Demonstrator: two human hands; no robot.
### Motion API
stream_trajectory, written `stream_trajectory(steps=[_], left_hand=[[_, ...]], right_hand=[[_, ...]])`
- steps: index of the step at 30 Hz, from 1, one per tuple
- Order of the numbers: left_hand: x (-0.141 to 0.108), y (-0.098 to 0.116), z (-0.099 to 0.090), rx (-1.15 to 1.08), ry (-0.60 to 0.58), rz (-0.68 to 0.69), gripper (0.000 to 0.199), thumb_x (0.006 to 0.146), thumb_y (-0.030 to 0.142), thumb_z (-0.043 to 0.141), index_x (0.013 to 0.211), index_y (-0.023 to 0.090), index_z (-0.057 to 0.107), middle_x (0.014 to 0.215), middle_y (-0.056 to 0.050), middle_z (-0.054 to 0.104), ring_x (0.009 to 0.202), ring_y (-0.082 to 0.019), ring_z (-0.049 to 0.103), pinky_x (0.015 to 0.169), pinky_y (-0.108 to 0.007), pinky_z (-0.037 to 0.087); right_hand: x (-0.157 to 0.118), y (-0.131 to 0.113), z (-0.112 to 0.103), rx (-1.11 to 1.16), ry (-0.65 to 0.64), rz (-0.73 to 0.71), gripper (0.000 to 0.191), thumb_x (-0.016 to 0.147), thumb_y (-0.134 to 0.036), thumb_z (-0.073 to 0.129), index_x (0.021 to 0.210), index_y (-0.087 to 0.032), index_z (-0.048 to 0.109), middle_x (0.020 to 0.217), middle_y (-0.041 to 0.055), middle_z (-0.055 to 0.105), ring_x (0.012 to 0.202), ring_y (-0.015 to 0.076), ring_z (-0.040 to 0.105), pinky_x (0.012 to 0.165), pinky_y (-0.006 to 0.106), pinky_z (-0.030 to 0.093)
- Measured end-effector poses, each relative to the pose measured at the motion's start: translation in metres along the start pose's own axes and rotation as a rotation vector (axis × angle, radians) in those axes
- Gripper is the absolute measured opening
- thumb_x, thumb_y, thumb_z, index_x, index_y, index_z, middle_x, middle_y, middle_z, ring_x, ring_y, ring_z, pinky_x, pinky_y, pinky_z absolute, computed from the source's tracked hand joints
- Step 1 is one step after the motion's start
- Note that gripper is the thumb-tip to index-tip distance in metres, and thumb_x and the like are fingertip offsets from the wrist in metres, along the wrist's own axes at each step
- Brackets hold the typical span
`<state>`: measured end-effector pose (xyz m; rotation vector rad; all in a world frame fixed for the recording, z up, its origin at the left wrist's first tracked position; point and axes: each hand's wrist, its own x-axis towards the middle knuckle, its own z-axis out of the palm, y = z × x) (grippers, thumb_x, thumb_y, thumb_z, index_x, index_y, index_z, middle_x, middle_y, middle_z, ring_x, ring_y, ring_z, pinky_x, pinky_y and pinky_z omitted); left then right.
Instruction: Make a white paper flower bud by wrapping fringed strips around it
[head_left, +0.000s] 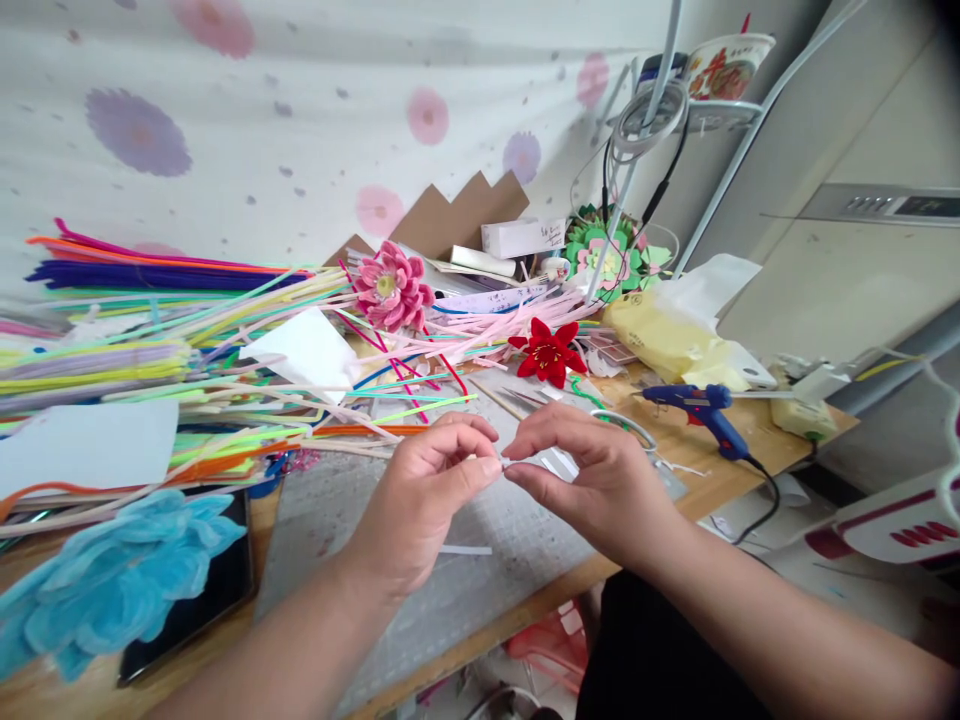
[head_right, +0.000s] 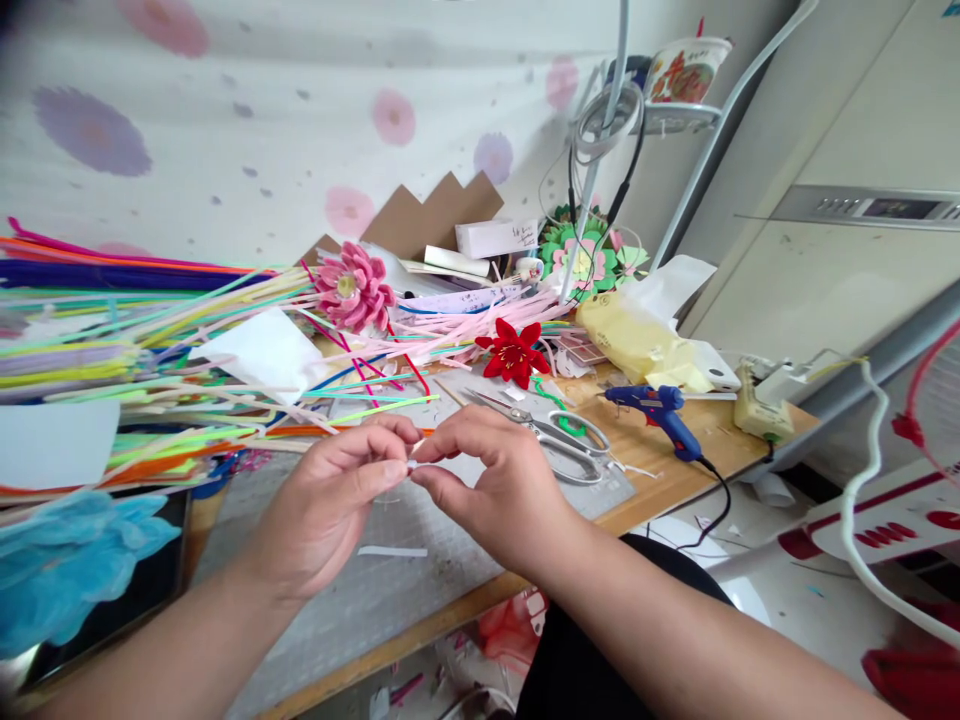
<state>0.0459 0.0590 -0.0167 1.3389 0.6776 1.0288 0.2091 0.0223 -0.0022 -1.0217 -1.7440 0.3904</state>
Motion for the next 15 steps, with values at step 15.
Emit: stream_trajectory(steps=[15], left_hand=[[0.0004, 0.0005, 0.0010, 0.063, -0.017, -0.017, 0.010, 0.071, 0.022, 0.064, 0.061, 0.020, 0.064, 0.089, -0.003, 0.057, 0.091, -0.021, 0.051, 0.084, -0.032, 0.037]], right_hand=[[-0.0025, 0.0012, -0.0005, -0.033, 0.003, -0.081, 0.012, 0.074, -0.010, 0.070, 0.078, -0.021, 0.069, 0.074, 0.0027, 0.066, 0.069, 0.0152, 0.062, 0.063, 0.028, 0.050]])
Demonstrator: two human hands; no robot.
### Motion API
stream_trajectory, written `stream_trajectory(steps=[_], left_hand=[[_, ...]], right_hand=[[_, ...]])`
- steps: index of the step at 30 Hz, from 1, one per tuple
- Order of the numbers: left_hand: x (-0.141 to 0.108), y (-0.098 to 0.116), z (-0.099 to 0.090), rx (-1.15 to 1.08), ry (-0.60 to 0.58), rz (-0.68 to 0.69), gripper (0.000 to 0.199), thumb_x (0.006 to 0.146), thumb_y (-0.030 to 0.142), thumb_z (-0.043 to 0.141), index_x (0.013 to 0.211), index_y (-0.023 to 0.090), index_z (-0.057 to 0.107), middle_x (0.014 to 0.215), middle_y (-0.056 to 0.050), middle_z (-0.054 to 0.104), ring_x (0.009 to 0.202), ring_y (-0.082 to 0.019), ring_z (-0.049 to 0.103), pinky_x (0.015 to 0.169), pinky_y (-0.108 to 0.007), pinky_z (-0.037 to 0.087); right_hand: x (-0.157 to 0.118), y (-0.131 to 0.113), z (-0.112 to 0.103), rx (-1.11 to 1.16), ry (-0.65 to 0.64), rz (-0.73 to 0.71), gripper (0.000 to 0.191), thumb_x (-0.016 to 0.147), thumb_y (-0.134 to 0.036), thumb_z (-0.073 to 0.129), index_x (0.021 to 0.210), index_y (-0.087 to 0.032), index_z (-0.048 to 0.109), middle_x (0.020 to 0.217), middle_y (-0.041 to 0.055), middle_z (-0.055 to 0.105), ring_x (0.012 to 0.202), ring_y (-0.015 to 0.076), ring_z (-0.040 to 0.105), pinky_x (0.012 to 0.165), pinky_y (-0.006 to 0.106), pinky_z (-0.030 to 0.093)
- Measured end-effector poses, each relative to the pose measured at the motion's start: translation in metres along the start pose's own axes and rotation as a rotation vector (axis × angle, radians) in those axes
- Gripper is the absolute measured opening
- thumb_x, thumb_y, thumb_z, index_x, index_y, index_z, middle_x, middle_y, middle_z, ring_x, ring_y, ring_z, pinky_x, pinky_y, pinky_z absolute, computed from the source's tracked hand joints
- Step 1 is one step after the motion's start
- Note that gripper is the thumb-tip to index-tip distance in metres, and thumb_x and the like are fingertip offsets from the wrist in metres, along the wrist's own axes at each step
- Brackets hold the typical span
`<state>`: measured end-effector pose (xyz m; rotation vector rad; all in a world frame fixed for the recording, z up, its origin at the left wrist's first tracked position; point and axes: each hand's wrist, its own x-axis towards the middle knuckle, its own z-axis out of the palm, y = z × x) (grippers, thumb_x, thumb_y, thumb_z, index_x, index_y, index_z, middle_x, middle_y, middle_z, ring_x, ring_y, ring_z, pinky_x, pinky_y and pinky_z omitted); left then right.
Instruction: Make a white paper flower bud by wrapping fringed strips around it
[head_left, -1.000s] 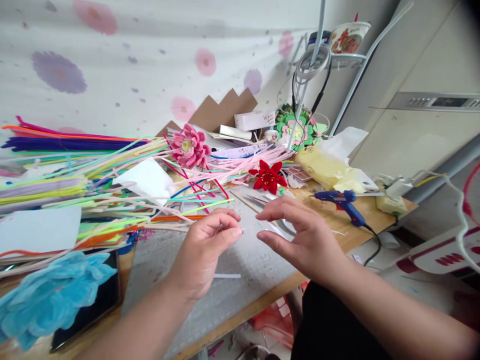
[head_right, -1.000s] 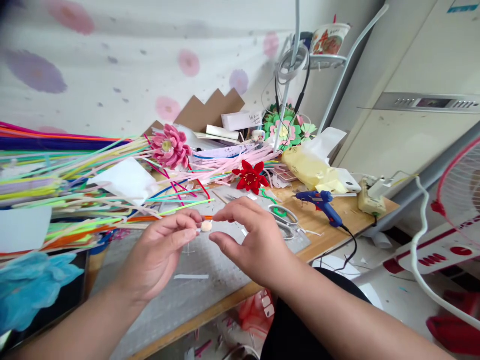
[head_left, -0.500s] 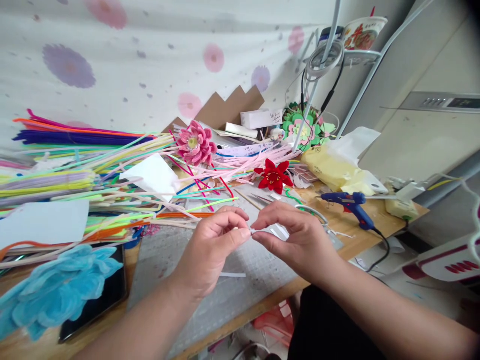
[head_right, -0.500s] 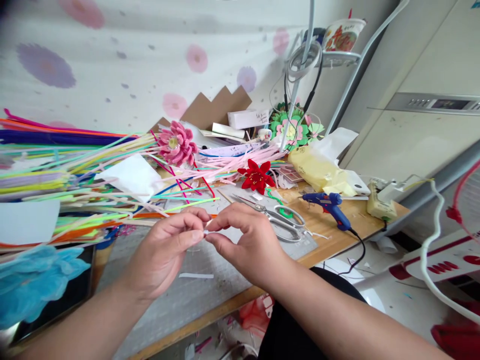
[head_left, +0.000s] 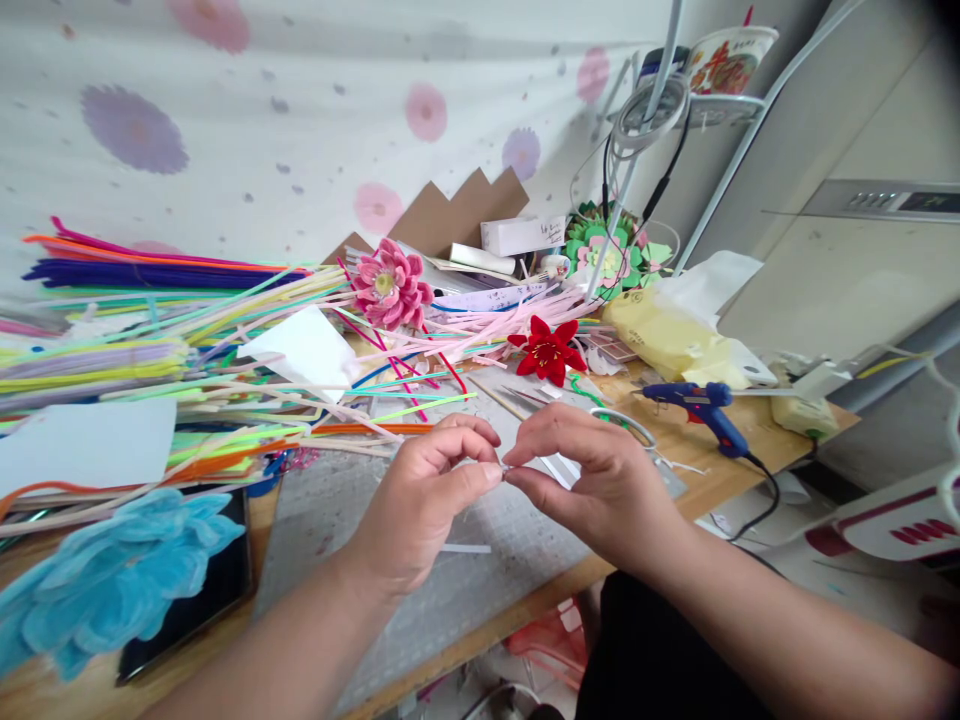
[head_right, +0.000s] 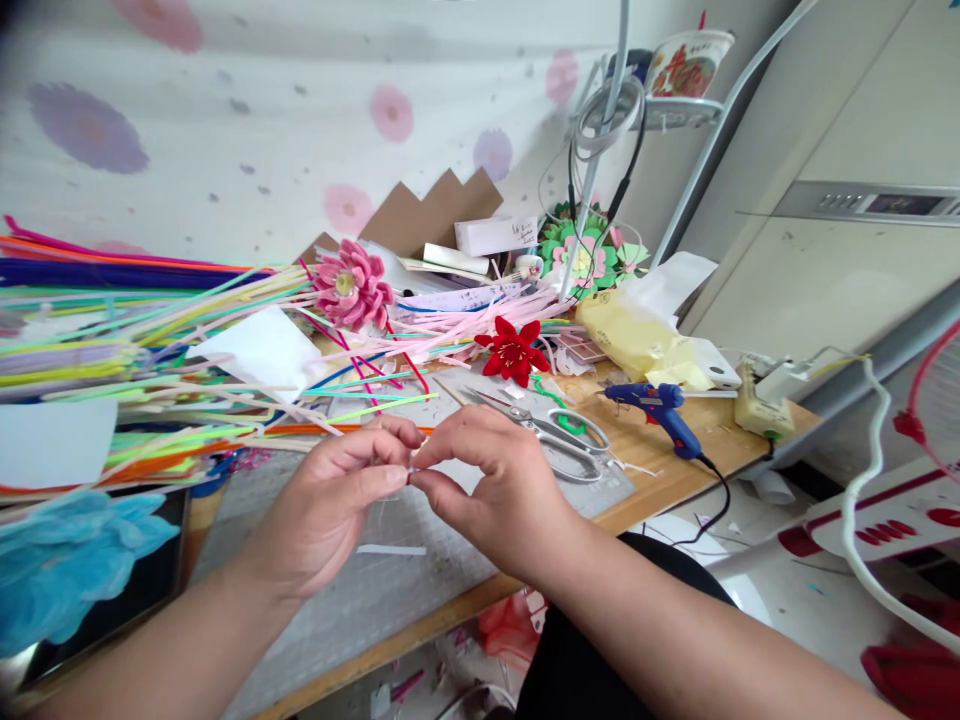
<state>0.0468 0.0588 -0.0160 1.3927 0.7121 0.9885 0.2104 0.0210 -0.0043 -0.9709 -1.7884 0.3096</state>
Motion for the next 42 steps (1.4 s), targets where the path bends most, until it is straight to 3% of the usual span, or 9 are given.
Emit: stream_trajectory(steps=[18, 31, 42], left_hand=[[-0.0009, -0.0034, -0.0039, 0.125, -0.049, 0.129, 0.011, 0.080, 0.021, 0.061, 0.069, 0.022, 0.064, 0.091, -0.001, 0.056, 0.096, -0.019, 0.052, 0.092, -0.031, 0.036], [-0.0020, -0.0056, -0.0055, 0.154, -0.059, 0.133, 0.007, 0.083, 0.025, 0.061, 0.079, 0.024, 0.067, 0.095, -0.001, 0.056, 0.099, -0.019, 0.053, 0.093, -0.031, 0.036], [-0.0026, -0.0058, -0.0043, 0.099, -0.033, 0.144, 0.010, 0.080, 0.023, 0.065, 0.070, 0.022, 0.066, 0.093, -0.001, 0.057, 0.096, -0.018, 0.053, 0.092, -0.032, 0.036]], right_hand=[[-0.0016, -0.0020, -0.0004, 0.056, -0.004, 0.014, 0.008, 0.075, -0.011, 0.070, 0.077, -0.019, 0.067, 0.074, 0.0027, 0.064, 0.070, 0.0152, 0.060, 0.065, 0.029, 0.048], [-0.0015, -0.0005, 0.0010, 0.122, 0.055, 0.063, 0.009, 0.075, -0.011, 0.068, 0.073, -0.020, 0.067, 0.073, 0.0021, 0.063, 0.069, 0.0152, 0.060, 0.066, 0.029, 0.050], [-0.0022, 0.0005, 0.0020, 0.143, 0.051, 0.078, 0.007, 0.075, -0.013, 0.070, 0.073, -0.020, 0.068, 0.075, 0.0024, 0.062, 0.073, 0.0159, 0.060, 0.068, 0.029, 0.049]])
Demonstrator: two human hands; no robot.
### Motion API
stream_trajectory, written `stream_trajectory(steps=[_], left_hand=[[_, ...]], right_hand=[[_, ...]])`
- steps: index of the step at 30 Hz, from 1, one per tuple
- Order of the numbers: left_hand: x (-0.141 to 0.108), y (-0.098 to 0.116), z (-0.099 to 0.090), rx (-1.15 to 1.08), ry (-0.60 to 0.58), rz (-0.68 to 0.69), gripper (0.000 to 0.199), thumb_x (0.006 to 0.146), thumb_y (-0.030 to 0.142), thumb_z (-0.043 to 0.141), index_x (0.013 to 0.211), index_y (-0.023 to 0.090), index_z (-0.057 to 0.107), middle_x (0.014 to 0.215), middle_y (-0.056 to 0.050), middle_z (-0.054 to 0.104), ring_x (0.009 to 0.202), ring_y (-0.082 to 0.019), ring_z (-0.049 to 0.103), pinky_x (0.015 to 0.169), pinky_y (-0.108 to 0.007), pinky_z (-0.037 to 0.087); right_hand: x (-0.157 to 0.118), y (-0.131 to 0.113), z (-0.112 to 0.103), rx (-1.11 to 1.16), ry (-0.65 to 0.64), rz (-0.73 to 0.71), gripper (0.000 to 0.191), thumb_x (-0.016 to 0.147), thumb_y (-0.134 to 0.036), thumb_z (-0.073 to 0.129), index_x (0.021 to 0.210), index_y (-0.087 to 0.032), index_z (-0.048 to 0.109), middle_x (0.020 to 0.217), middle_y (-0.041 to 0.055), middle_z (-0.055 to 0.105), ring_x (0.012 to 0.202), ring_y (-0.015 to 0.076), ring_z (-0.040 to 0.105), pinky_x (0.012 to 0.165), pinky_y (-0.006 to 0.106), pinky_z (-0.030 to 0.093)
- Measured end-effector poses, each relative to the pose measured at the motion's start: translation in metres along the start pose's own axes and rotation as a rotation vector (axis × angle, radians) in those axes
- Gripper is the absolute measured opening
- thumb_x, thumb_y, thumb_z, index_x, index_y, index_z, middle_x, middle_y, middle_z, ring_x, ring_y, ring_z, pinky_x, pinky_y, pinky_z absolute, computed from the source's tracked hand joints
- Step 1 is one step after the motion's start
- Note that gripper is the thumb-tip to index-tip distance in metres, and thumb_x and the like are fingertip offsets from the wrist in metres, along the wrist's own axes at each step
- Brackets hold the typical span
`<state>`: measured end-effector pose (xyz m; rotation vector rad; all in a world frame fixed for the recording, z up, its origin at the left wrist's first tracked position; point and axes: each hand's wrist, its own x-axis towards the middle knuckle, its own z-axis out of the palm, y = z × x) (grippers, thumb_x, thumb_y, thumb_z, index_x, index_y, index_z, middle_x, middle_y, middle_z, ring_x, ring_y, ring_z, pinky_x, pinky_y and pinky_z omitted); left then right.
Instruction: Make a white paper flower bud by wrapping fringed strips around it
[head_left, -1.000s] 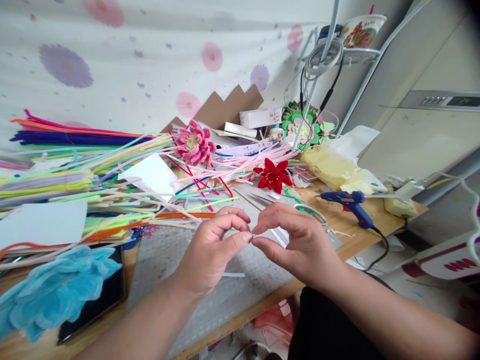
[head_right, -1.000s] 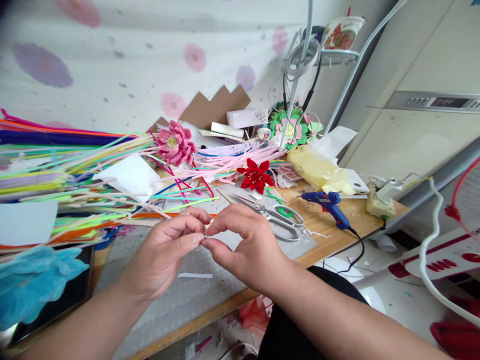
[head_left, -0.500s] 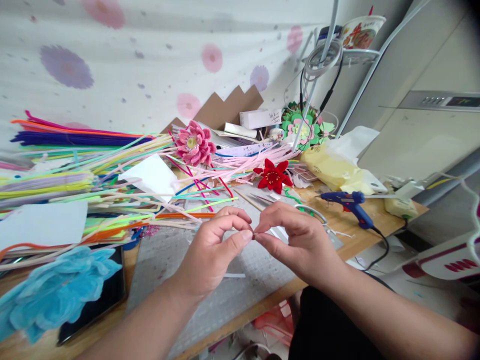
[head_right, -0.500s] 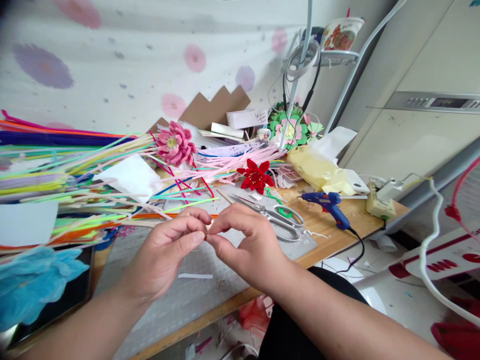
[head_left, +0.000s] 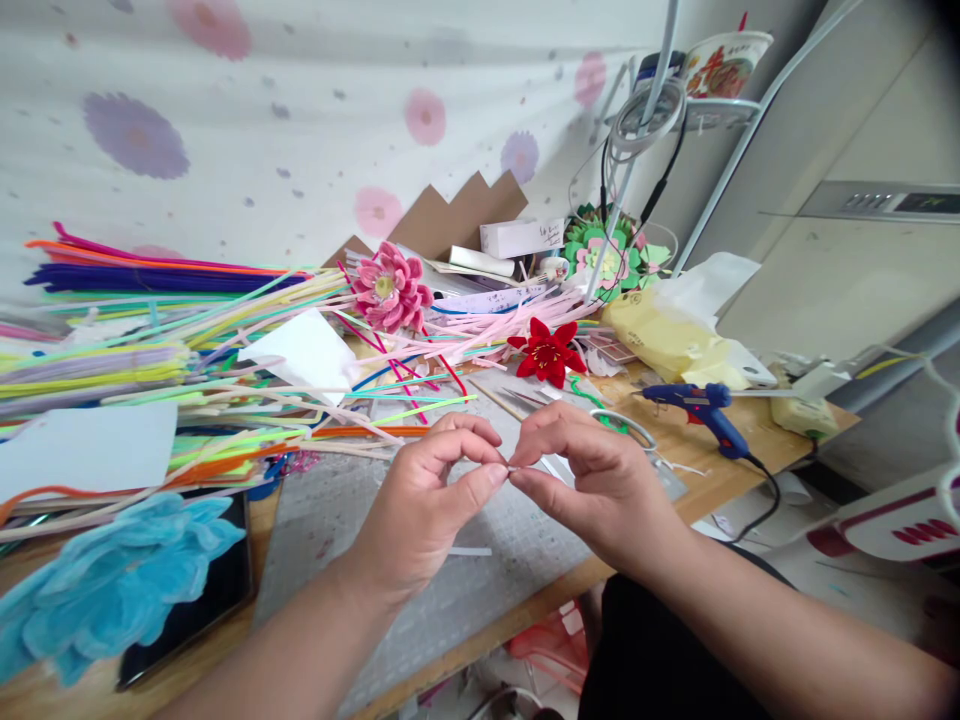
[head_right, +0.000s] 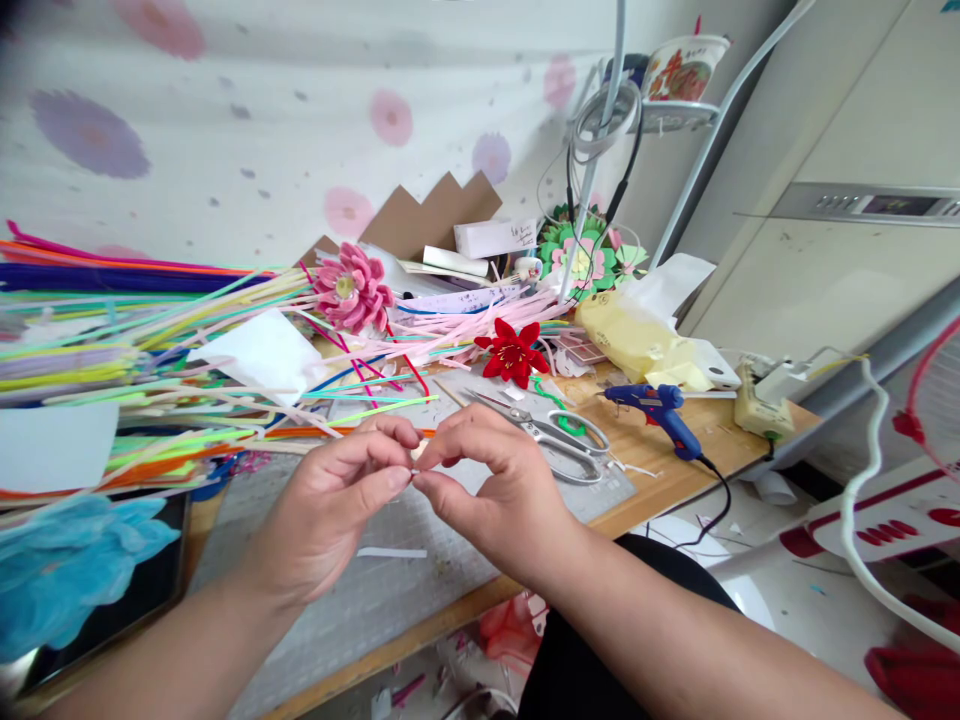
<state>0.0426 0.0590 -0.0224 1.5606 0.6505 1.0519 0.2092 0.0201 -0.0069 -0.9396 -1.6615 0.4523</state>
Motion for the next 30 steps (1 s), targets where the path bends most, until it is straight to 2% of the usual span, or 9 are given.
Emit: stream_trajectory(steps=[17, 24, 30], left_hand=[[0.0011, -0.0008, -0.0006, 0.020, -0.015, 0.030, 0.010, 0.078, 0.019, 0.062, 0.067, 0.021, 0.064, 0.094, -0.002, 0.057, 0.096, -0.020, 0.052, 0.093, -0.035, 0.035], [0.0008, -0.0041, -0.0016, 0.070, -0.003, 0.042, 0.006, 0.081, 0.021, 0.062, 0.077, 0.022, 0.067, 0.094, -0.002, 0.057, 0.097, -0.019, 0.054, 0.093, -0.034, 0.036], [0.0010, -0.0039, -0.0010, 0.068, 0.000, 0.049, 0.008, 0.080, 0.023, 0.063, 0.073, 0.022, 0.065, 0.093, -0.001, 0.058, 0.094, -0.018, 0.054, 0.092, -0.034, 0.037]], right_hand=[[-0.0019, -0.0016, 0.0014, -0.006, -0.060, -0.074, 0.008, 0.076, -0.006, 0.067, 0.075, -0.013, 0.064, 0.079, 0.0037, 0.057, 0.076, 0.0127, 0.056, 0.071, 0.026, 0.044], [-0.0025, 0.0004, 0.0009, -0.006, -0.041, -0.046, 0.006, 0.078, -0.010, 0.066, 0.075, -0.013, 0.064, 0.078, 0.0038, 0.057, 0.075, 0.0126, 0.054, 0.071, 0.026, 0.043], [-0.0028, 0.0020, 0.0010, -0.016, -0.029, -0.031, 0.005, 0.079, -0.012, 0.068, 0.075, -0.014, 0.065, 0.079, 0.0035, 0.057, 0.076, 0.0132, 0.054, 0.072, 0.027, 0.043]])
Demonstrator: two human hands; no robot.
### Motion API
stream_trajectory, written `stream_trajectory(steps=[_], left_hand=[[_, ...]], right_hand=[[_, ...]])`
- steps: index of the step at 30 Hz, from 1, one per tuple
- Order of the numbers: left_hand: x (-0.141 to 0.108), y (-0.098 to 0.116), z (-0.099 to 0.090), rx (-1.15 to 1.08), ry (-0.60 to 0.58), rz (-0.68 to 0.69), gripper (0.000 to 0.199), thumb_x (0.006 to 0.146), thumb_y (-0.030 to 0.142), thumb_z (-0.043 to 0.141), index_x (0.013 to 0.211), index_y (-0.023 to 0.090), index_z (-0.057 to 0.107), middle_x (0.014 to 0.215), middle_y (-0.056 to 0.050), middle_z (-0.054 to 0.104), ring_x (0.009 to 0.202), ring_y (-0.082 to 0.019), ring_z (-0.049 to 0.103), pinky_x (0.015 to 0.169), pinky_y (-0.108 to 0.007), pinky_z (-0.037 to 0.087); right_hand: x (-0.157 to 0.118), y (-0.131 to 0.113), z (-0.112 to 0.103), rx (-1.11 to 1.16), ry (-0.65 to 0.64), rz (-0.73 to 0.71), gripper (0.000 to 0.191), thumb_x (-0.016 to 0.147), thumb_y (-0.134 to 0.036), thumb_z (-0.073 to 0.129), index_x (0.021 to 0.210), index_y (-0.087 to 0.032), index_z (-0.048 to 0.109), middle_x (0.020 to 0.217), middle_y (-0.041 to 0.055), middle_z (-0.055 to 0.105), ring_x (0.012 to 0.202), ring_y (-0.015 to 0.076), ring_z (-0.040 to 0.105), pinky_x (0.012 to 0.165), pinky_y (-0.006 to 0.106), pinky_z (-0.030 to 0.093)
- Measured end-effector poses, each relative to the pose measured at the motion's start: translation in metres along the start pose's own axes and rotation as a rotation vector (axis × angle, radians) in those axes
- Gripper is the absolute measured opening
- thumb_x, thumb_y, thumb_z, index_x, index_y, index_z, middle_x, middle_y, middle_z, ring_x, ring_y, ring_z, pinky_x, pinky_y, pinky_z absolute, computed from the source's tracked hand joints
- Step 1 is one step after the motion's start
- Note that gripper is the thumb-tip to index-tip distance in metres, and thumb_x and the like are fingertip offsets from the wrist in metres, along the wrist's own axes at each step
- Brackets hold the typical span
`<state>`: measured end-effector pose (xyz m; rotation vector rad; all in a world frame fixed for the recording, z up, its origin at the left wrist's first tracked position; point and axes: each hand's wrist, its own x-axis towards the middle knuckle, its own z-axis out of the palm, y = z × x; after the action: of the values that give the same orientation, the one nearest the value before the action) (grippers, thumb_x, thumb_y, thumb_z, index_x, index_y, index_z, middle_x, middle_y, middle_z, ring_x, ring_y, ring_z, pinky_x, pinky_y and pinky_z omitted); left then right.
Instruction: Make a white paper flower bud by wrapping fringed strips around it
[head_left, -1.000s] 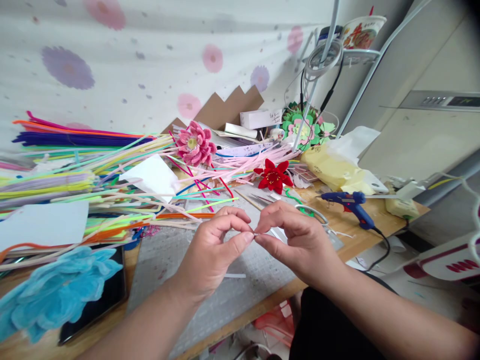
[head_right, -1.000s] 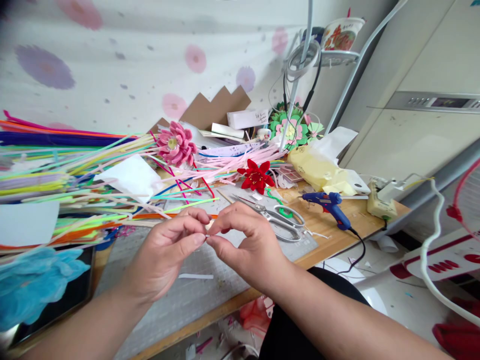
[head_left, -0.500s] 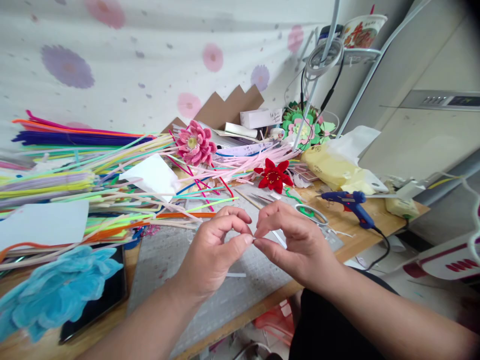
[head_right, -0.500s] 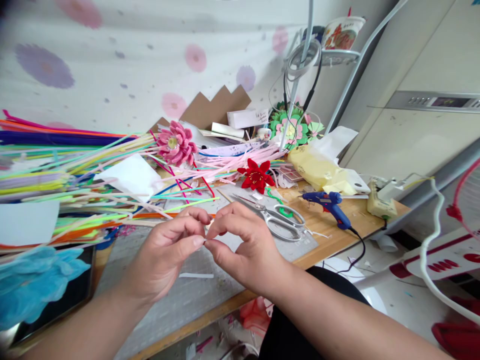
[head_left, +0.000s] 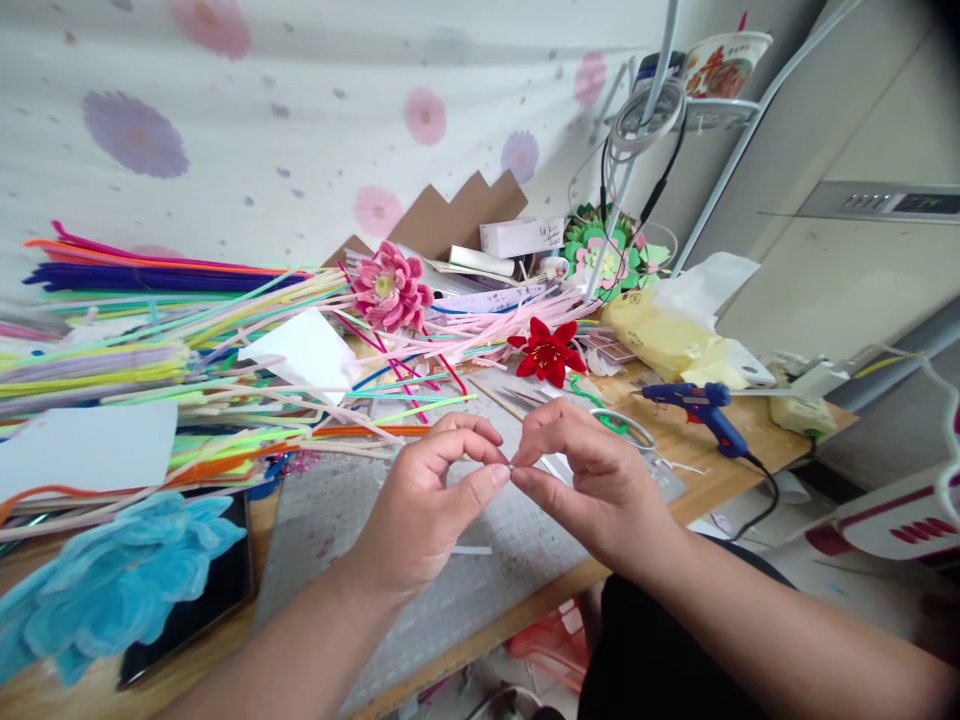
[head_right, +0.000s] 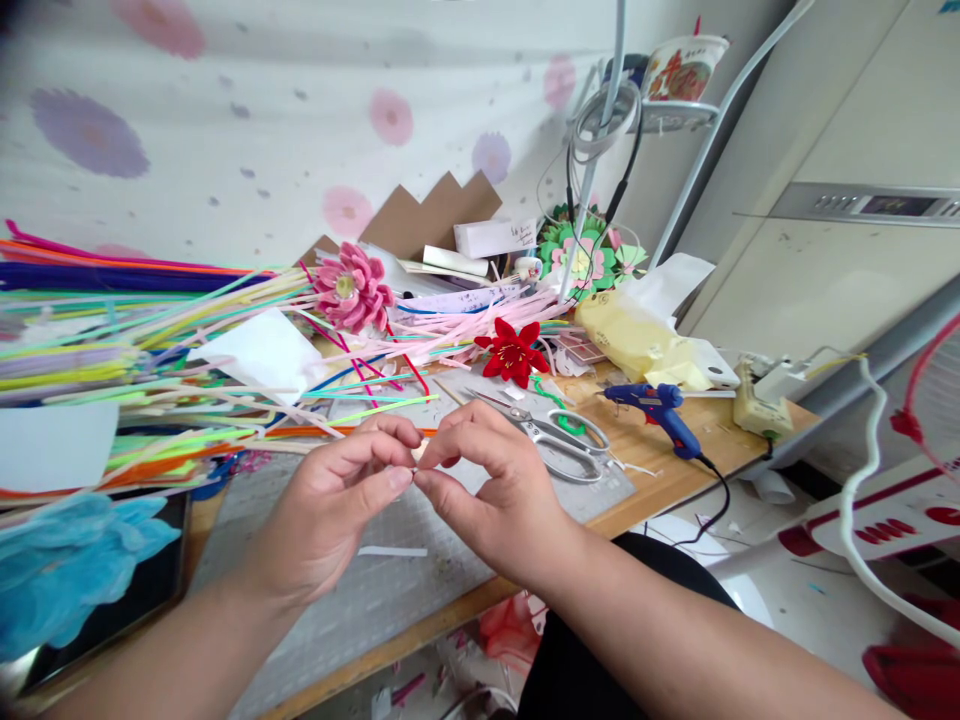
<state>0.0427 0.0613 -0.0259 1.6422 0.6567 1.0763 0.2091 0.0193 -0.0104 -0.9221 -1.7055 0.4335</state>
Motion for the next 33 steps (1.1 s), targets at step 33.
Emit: stream_trajectory(steps=[33], left_hand=[[0.005, 0.011, 0.004, -0.533, 0.008, -0.273, 0.006, 0.070, 0.024, 0.071, 0.066, 0.019, 0.069, 0.090, -0.003, 0.060, 0.088, -0.017, 0.053, 0.078, -0.028, 0.041]], right_hand=[[-0.001, -0.011, -0.013, 0.229, -0.181, 0.046, 0.007, 0.086, -0.016, 0.058, 0.081, -0.019, 0.060, 0.081, 0.0036, 0.058, 0.078, 0.0157, 0.056, 0.073, 0.030, 0.048]])
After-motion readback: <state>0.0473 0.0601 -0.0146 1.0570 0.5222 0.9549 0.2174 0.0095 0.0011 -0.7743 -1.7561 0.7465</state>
